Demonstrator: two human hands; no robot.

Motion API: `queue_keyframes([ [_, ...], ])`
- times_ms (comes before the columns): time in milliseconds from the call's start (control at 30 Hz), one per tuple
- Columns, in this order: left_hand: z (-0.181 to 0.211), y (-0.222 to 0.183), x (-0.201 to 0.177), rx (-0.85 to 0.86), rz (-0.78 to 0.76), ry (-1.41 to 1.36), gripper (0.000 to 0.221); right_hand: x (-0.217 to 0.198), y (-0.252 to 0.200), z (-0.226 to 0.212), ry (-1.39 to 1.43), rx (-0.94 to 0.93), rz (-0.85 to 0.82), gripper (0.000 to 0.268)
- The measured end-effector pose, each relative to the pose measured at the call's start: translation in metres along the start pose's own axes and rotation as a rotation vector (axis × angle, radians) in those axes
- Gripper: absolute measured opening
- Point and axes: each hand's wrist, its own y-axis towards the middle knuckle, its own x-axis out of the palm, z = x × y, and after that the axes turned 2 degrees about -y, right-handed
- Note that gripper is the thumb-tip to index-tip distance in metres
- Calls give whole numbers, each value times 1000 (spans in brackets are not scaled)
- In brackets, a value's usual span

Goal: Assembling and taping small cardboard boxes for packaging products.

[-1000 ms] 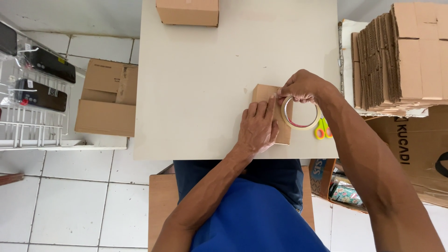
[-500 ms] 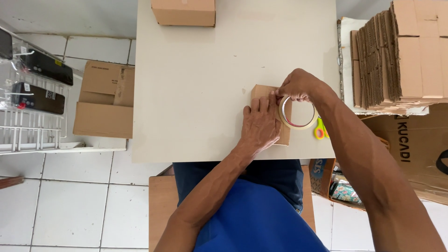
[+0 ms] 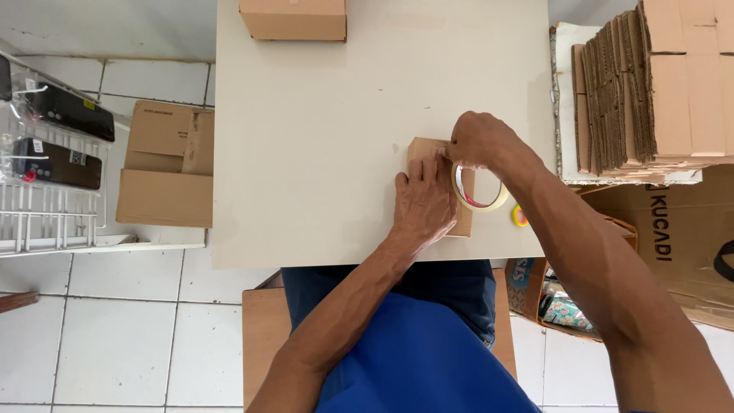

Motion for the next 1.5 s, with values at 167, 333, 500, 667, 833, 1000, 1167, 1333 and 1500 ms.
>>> queue_keyframes([
  [167, -1, 2, 12, -6, 29, 13, 72, 12, -1, 8, -111, -34, -48, 31],
  [333, -1, 1, 14, -11, 38, 24, 75, 8, -11, 14, -82, -96, -128, 33],
  [500, -2, 1, 15, -8, 53, 40, 76, -13, -43, -5, 9, -109, -121, 32],
  [667, -1, 1, 10, -12, 26, 34, 75, -8, -54, -7, 29, -79, -77, 28],
  [833, -1, 1, 4, -12, -6, 34, 77, -43, -85, -32, -63, -43, 16, 39],
  [1000, 0, 1, -2, -18, -31, 27, 73, -55, -108, -26, 96, -106, 51, 31],
  [1167, 1, 1, -9, -17, -56, 25, 73, -13, -75, 16, -69, -234, 264, 19],
  [1333, 2, 1, -10, -18, -77, 35, 73, 11, -68, 19, -419, -306, 443, 22],
  [1500, 1, 2, -8, -18, -105, 43, 72, 24, -64, 20, -616, -364, 530, 23],
])
